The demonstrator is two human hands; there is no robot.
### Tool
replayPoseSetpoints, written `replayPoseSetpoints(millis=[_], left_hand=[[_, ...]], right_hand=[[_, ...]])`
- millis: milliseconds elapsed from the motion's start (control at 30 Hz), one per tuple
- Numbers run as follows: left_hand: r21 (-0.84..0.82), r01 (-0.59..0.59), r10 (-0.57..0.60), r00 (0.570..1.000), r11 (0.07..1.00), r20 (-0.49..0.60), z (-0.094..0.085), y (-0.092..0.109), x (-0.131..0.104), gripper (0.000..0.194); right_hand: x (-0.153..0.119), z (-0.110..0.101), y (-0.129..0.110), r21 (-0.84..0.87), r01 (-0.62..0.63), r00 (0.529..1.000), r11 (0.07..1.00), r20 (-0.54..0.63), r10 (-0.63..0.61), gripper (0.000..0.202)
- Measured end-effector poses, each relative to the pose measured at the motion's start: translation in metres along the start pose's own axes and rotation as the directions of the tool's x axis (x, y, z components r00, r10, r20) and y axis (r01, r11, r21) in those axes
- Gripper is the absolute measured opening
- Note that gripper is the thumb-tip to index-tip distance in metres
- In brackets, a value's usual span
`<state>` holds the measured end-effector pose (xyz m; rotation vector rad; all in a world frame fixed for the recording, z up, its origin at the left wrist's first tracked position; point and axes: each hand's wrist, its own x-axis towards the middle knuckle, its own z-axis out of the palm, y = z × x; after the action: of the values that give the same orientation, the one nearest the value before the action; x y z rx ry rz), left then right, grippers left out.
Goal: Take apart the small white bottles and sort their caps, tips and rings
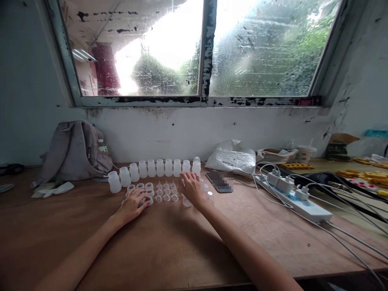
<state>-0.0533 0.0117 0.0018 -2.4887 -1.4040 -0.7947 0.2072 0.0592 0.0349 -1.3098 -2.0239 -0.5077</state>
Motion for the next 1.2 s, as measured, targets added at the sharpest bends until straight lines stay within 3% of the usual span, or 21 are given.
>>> replayPoseSetpoints(millis=[100,167,267,333,400,467,567,633,733,867,967,1067,1200], left_hand=[[-0.012,-0.012,0.012,1.0,1.0,-0.026,0.0,0.003,0.0,0.02],[-0.011,-0.024,0.023,0.999,1.0,-0.037,0.0,0.005,0.0,0.019],[-0.016,-0.048,0.047,0.998,0.999,-0.041,0.0,0.007,0.0,0.018],[-0.023,-0.058,0.056,0.997,0.998,-0.058,-0.001,0.009,0.0,0.018],[-0.032,-0.068,0.065,0.994,0.997,-0.091,-0.002,0.011,0.0,0.018],[-0.043,-0.083,0.077,0.989,0.996,-0.129,-0.002,0.016,0.0,0.02],[-0.058,-0.11,0.097,0.977,0.992,-0.189,-0.004,0.026,-0.001,0.024],[-0.066,-0.115,0.097,0.968,0.991,-0.231,-0.005,0.033,-0.003,0.03],[-0.087,-0.131,0.101,0.953,0.988,-0.286,-0.007,0.04,-0.006,0.043],[-0.096,-0.209,0.171,0.936,0.973,-0.308,-0.009,0.038,-0.007,0.06],[-0.115,-0.215,0.178,0.946,0.97,-0.27,-0.008,0.034,-0.006,0.067],[-0.162,-0.186,0.151,0.966,0.969,-0.209,-0.007,0.032,-0.007,0.062],[-0.185,-0.174,0.147,0.978,0.967,-0.15,-0.005,0.033,-0.008,0.055]], right_hand=[[0.031,0.003,0.031,-0.083,-0.138,0.99,0.987,-0.047,0.134,0.036],[0.05,0.007,0.053,-0.115,-0.289,0.957,0.95,-0.028,0.288,0.047],[0.066,0.015,0.075,-0.094,-0.467,0.87,0.879,0.128,0.476,0.051],[0.068,0.016,0.082,-0.043,-0.529,0.829,0.848,0.188,0.527,0.048],[0.067,0.011,0.081,0.018,-0.54,0.839,0.842,0.102,0.535,0.042],[0.064,-0.001,0.075,0.083,-0.484,0.865,0.871,-0.106,0.491,0.037],[0.055,-0.029,0.054,0.216,-0.28,0.857,0.935,-0.383,0.345,0.037],[0.042,-0.046,0.032,0.339,-0.154,0.84,0.928,-0.45,0.304,0.037],[0.011,-0.054,-0.006,0.542,-0.007,0.902,0.84,-0.36,0.24,0.029],[-0.038,-0.039,-0.046,0.626,0.118,0.979,0.771,-0.205,0.017,0.025],[-0.057,-0.029,-0.061,0.729,0.083,0.996,0.68,-0.08,-0.036,0.025],[-0.058,-0.033,-0.066,0.803,0.02,0.999,0.595,-0.001,-0.032,0.026],[-0.049,-0.043,-0.065,0.8,-0.084,0.986,0.595,0.153,-0.065,0.037]])
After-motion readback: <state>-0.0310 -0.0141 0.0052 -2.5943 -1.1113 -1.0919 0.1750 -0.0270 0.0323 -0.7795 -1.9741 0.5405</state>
